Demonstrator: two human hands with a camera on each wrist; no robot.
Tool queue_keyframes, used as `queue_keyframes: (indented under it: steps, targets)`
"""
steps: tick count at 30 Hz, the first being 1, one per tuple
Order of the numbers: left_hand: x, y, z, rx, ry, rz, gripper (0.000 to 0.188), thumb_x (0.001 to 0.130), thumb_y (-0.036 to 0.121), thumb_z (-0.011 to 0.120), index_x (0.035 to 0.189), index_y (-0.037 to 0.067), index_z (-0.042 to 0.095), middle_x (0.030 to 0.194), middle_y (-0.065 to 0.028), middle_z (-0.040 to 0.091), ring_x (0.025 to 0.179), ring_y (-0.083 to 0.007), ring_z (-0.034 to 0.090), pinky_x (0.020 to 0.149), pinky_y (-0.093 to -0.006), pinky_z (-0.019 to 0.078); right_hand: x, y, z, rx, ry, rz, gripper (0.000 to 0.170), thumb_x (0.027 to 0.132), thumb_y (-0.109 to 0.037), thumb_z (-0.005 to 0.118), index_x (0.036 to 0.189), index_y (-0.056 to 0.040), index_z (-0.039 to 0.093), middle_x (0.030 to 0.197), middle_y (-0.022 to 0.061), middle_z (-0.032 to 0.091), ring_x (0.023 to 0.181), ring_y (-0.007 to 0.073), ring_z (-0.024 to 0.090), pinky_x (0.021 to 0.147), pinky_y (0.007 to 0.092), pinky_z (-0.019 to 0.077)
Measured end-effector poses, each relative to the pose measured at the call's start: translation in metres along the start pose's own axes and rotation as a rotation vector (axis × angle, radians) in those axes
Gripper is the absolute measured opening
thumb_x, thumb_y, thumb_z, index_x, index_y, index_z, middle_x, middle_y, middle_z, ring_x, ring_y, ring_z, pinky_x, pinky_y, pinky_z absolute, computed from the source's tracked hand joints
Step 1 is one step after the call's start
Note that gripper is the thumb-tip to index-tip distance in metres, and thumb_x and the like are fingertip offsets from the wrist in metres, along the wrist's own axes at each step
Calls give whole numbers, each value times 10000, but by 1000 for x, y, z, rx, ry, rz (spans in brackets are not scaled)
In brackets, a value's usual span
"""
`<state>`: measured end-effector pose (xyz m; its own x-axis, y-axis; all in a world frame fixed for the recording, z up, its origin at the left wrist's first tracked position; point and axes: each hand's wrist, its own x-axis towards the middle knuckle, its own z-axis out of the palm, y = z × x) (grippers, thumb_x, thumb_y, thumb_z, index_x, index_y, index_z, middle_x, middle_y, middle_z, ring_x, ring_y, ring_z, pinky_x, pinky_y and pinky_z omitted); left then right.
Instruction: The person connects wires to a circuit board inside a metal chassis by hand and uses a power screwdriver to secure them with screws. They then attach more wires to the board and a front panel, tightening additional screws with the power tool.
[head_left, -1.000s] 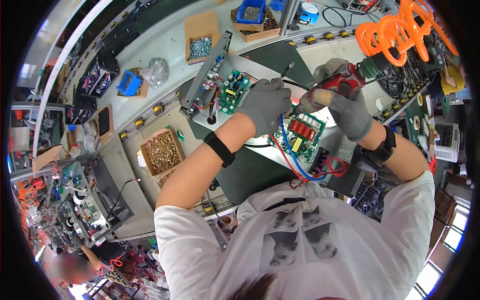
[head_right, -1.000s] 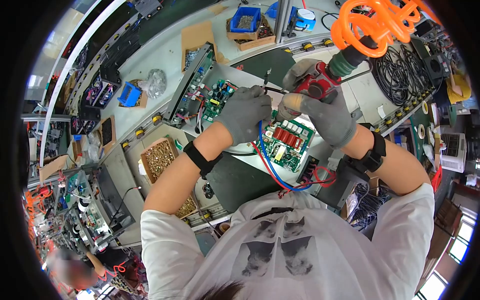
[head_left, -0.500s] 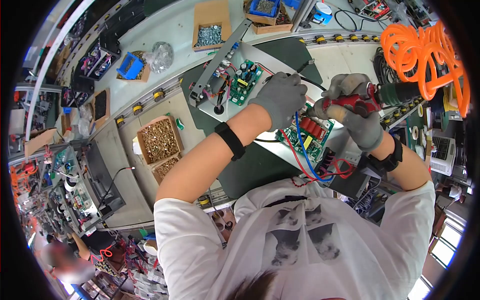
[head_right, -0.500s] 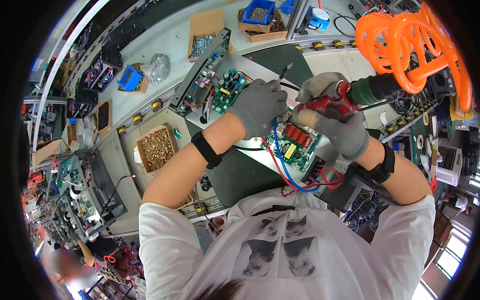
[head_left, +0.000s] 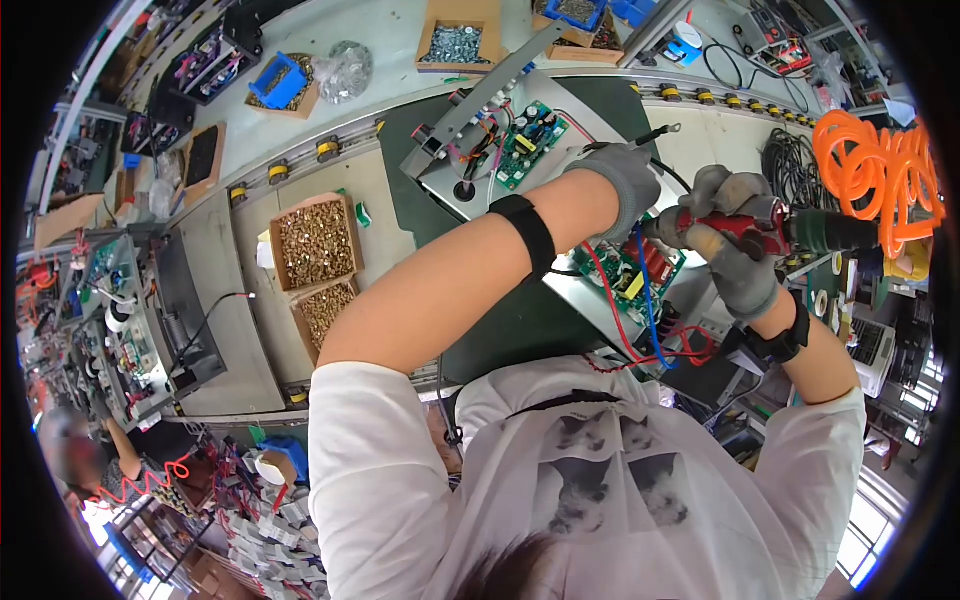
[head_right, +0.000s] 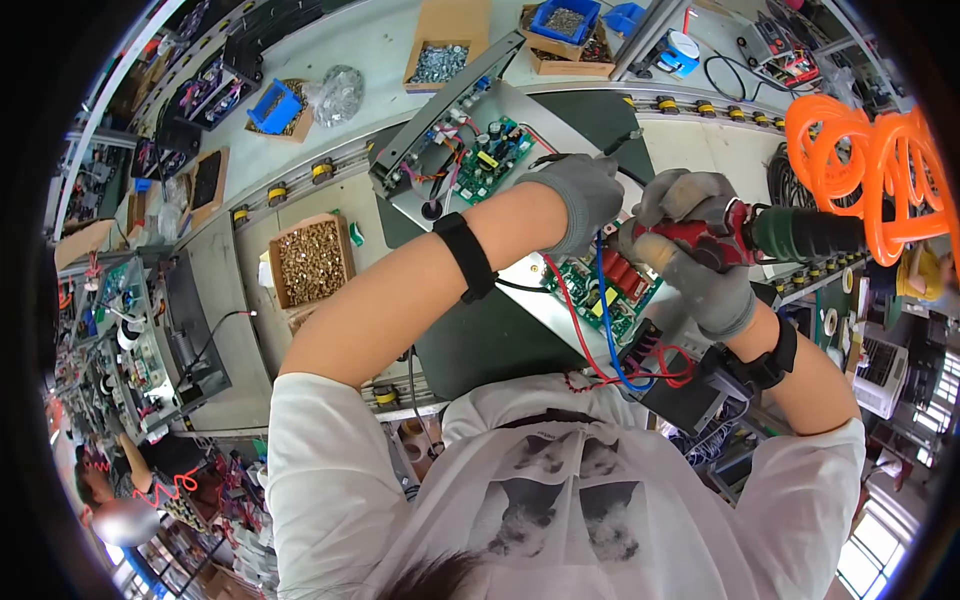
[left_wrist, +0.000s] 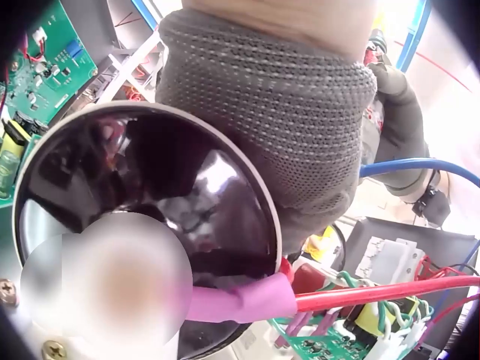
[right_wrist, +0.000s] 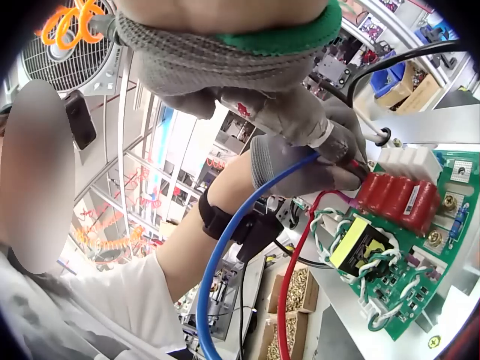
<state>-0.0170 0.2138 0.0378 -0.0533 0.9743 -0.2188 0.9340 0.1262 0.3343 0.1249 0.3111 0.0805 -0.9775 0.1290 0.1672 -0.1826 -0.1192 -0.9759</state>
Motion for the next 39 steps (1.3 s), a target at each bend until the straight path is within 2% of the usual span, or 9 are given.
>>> queue_keyframes:
  steps: [6, 16, 22, 24, 28, 30, 33, 38, 39]
  targets:
    - [-2, 0, -8, -28, -121, 16, 315, 617, 101, 728, 924, 37, 691, 1142, -204, 542, 1001, -328, 589, 815, -371, 512, 3, 1, -2, -88, -35, -7, 355, 705, 141, 556, 930, -82, 395, 891, 93, 433, 742, 178, 471, 655, 347, 445]
    - [3, -4, 2, 0, -25, 81, 273, 650, 163, 720, 910, 82, 714, 921, -158, 675, 894, -311, 649, 749, -381, 534, 11, 1, 8, -38, 45, 90, 305, 675, 90, 561, 878, -67, 397, 818, 78, 429, 647, 150, 429, 618, 320, 441]
    - [6, -6, -3, 2, -99, 79, 314, 648, 206, 737, 926, 64, 705, 966, -162, 667, 904, -301, 649, 754, -376, 534, 7, -2, 13, -122, 82, 58, 329, 713, 88, 572, 986, -51, 452, 905, 100, 520, 734, 173, 544, 653, 318, 474]
    - [3, -5, -5, -31, -100, 29, 407, 659, 266, 754, 1001, 58, 679, 1176, -171, 555, 1030, -317, 588, 825, -390, 509, 6, -3, 11, -173, 74, 20, 371, 729, 73, 590, 1061, -39, 468, 982, 116, 556, 799, 186, 582, 681, 321, 488]
    - [12, -9, 2, 31, -159, 54, 384, 743, 404, 619, 957, 94, 693, 1077, -111, 607, 1041, -288, 543, 839, -388, 488, -2, -38, 11, -167, 269, 38, 392, 706, 57, 594, 1072, -28, 484, 1004, 124, 579, 808, 189, 601, 716, 317, 501]
    - [1, -20, 2, -230, 41, 170, 298, 776, 335, 569, 906, 97, 693, 951, -106, 646, 993, -271, 558, 808, -391, 479, -14, -62, 7, -291, 362, -98, 410, 678, -2, 602, 1073, -42, 499, 1006, 113, 586, 886, 189, 588, 773, 315, 489]
    - [4, 14, -9, -388, -64, 173, 296, 784, 320, 549, 910, 75, 656, 863, -147, 647, 800, -318, 615, 757, -413, 465, -56, -109, -8, -143, 479, -256, 402, 663, -33, 617, 1043, -92, 498, 1002, 92, 556, 912, 192, 537, 766, 313, 465]
    - [-21, 94, -13, -223, -70, 80, 307, 789, 219, 491, 1046, 95, 604, 1001, -175, 620, 926, -341, 581, 859, -421, 445, -122, -145, -13, -261, 807, -478, 374, 682, -50, 633, 1029, -90, 499, 1000, 97, 525, 1005, 233, 520, 900, 373, 409]
    - [-26, 99, 10, -321, 285, 129, 334, 782, 183, 504, 1089, 74, 575, 1084, -184, 578, 1003, -351, 542, 902, -430, 418, -151, -142, -31, -149, 794, -532, 389, 684, -55, 640, 1048, -66, 504, 1053, 123, 537, 1086, 264, 510, 963, 420, 382]
